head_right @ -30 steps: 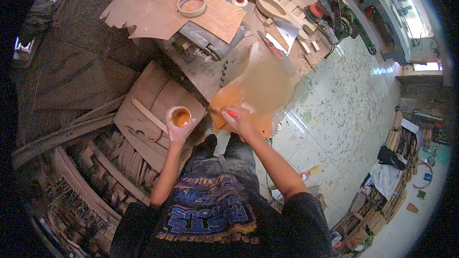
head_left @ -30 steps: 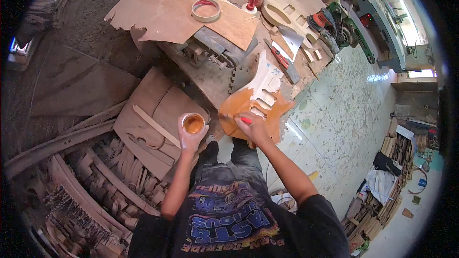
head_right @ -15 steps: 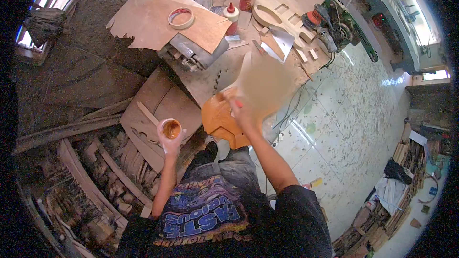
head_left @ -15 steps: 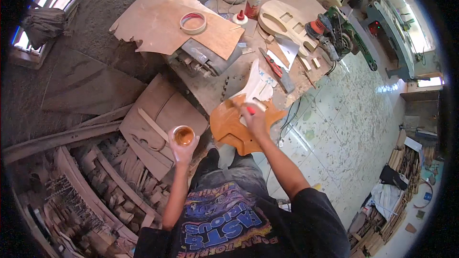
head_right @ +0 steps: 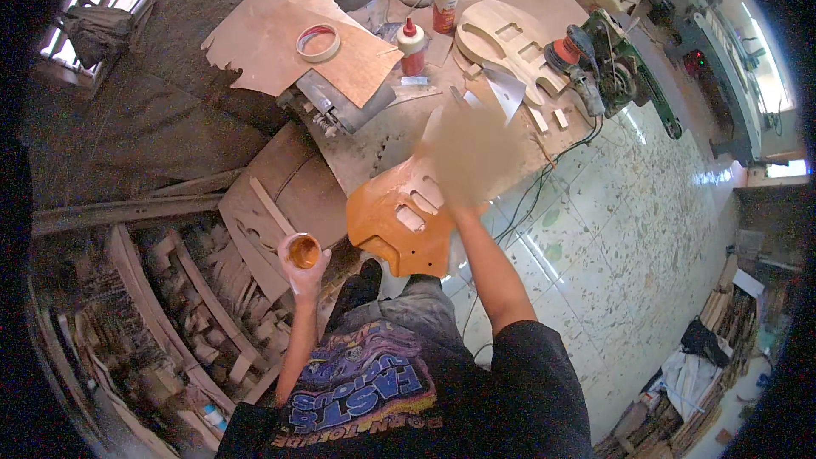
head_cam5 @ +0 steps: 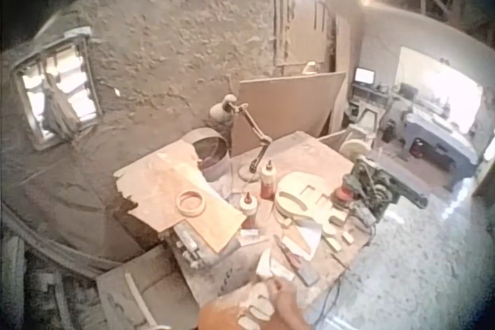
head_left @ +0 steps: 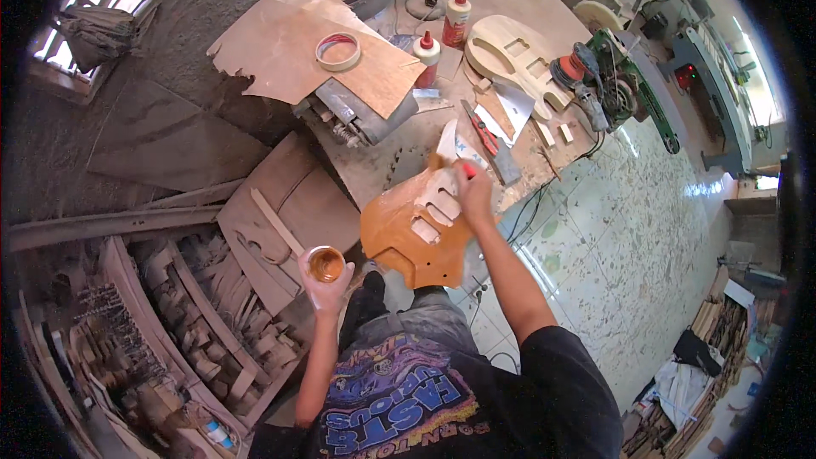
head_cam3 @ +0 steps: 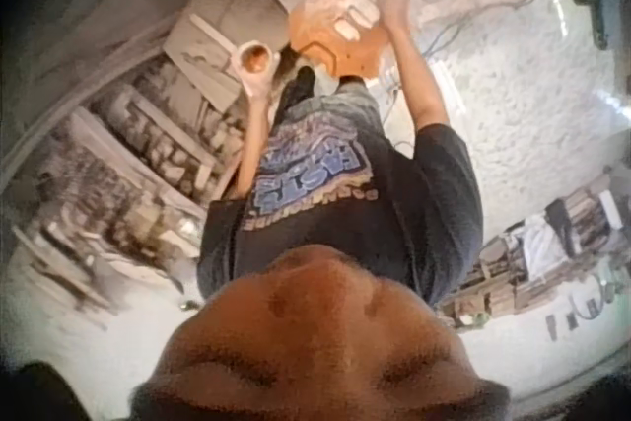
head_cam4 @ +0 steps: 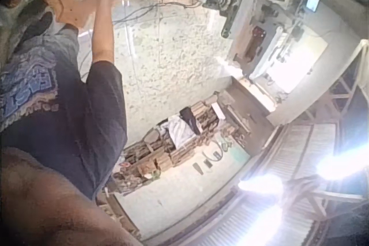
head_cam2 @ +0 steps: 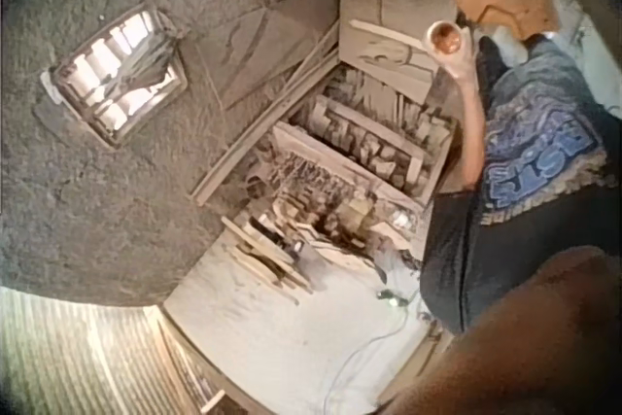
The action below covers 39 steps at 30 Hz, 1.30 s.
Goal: The person applies a brown liquid finish to the front and sides of a wooden guitar body using a paint brush, repeatedly dipping the brush into a container of the finish.
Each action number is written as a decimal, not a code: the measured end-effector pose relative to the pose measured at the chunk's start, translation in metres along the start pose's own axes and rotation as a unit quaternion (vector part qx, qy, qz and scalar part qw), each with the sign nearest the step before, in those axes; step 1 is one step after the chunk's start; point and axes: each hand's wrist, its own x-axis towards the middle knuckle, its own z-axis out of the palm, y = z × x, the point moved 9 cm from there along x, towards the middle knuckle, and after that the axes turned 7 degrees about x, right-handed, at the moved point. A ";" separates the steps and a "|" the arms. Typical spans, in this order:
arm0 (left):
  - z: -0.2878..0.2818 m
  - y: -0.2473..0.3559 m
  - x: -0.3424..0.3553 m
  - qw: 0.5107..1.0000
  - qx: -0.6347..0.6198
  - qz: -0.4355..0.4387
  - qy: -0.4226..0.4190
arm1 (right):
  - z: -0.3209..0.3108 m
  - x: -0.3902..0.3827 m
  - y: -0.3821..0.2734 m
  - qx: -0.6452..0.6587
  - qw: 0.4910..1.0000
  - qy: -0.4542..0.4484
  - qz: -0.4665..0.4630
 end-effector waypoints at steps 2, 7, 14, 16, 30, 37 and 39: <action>0.001 0.002 -0.007 1.000 0.021 0.003 0.011 | -0.008 0.009 -0.001 -0.007 1.000 0.006 -0.013; 0.006 0.001 -0.020 0.999 0.009 -0.025 0.022 | 0.032 -0.048 -0.012 0.035 0.964 -0.166 -0.204; 0.005 0.005 -0.033 0.996 -0.031 -0.054 0.071 | -0.010 0.058 0.003 -0.041 0.995 -0.038 -0.086; 0.007 0.004 -0.035 0.996 -0.025 -0.053 0.069 | -0.013 0.081 -0.004 -0.043 0.990 0.001 -0.134; 0.029 0.004 -0.034 0.997 -0.033 -0.036 0.053 | 0.012 -0.013 -0.005 -0.040 0.952 -0.239 -0.186; 0.026 0.001 -0.038 0.998 -0.019 -0.030 0.055 | 0.004 0.104 0.011 -0.013 0.986 -0.060 -0.155; 0.030 0.009 -0.040 0.999 -0.008 -0.025 0.047 | -0.004 0.096 -0.025 -0.042 0.975 -0.046 -0.213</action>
